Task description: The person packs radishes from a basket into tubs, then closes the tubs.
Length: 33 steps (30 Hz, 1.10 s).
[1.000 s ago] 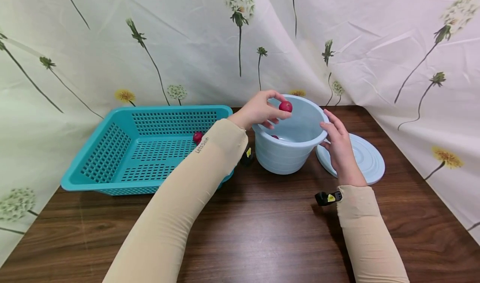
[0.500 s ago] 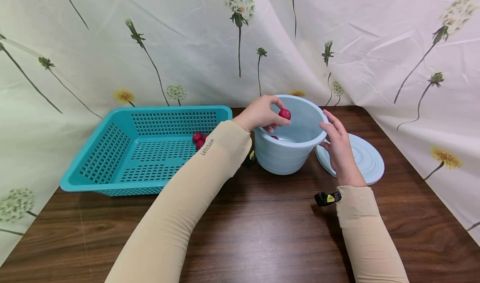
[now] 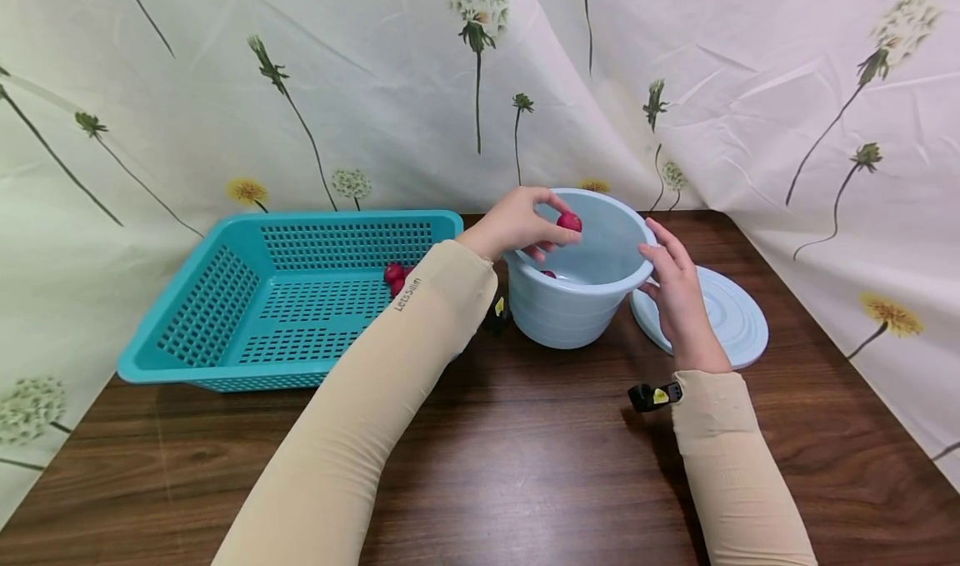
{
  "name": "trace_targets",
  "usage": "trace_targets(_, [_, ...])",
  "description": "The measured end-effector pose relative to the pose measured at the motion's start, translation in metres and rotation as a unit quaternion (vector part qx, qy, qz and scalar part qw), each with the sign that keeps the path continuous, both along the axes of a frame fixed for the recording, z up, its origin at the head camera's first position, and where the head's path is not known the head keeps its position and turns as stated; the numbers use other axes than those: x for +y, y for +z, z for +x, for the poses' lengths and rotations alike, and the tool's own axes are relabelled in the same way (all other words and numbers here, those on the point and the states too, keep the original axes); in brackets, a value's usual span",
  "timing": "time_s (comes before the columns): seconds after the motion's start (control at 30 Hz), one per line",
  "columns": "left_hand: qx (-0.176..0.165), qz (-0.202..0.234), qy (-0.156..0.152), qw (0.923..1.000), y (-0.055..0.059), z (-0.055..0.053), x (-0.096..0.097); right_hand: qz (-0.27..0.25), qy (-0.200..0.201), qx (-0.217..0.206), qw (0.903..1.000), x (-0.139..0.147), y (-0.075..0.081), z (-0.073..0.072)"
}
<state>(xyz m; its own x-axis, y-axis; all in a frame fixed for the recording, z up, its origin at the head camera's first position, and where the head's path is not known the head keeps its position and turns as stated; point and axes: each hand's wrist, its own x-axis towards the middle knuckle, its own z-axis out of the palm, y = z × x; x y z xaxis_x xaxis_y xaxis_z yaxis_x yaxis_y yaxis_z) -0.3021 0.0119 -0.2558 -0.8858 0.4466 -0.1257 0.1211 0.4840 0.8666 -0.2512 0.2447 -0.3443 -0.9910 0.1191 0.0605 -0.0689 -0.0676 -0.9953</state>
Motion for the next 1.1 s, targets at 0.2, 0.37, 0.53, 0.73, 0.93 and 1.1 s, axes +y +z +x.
trace_targets(0.2, [-0.017,0.034,-0.002,0.9993,0.000,-0.002,-0.003,-0.005,-0.001,0.000,1.0000,0.000,0.001,-0.001])
trace_targets(0.37, [-0.044,0.079,-0.001,0.9959,0.002,-0.001,-0.008,-0.003,-0.002,0.008,1.0000,0.001,0.000,-0.001])
trace_targets(0.53, [-0.084,0.147,-0.012,0.9855,0.004,-0.002,-0.013,-0.006,-0.004,0.008,0.9999,0.001,0.000,0.000])
trace_targets(0.73, [-0.083,0.175,-0.020,0.9808,0.016,-0.001,-0.022,-0.006,0.000,0.010,0.9999,0.001,0.000,0.000])
trace_targets(0.93, [-0.070,0.181,0.006,0.9810,0.032,-0.004,-0.043,-0.006,0.003,0.007,1.0000,0.001,0.000,-0.001])
trace_targets(1.1, [-0.069,0.167,0.033,0.9829,0.036,-0.010,-0.066,-0.005,0.001,0.006,1.0000,0.001,0.000,0.001])
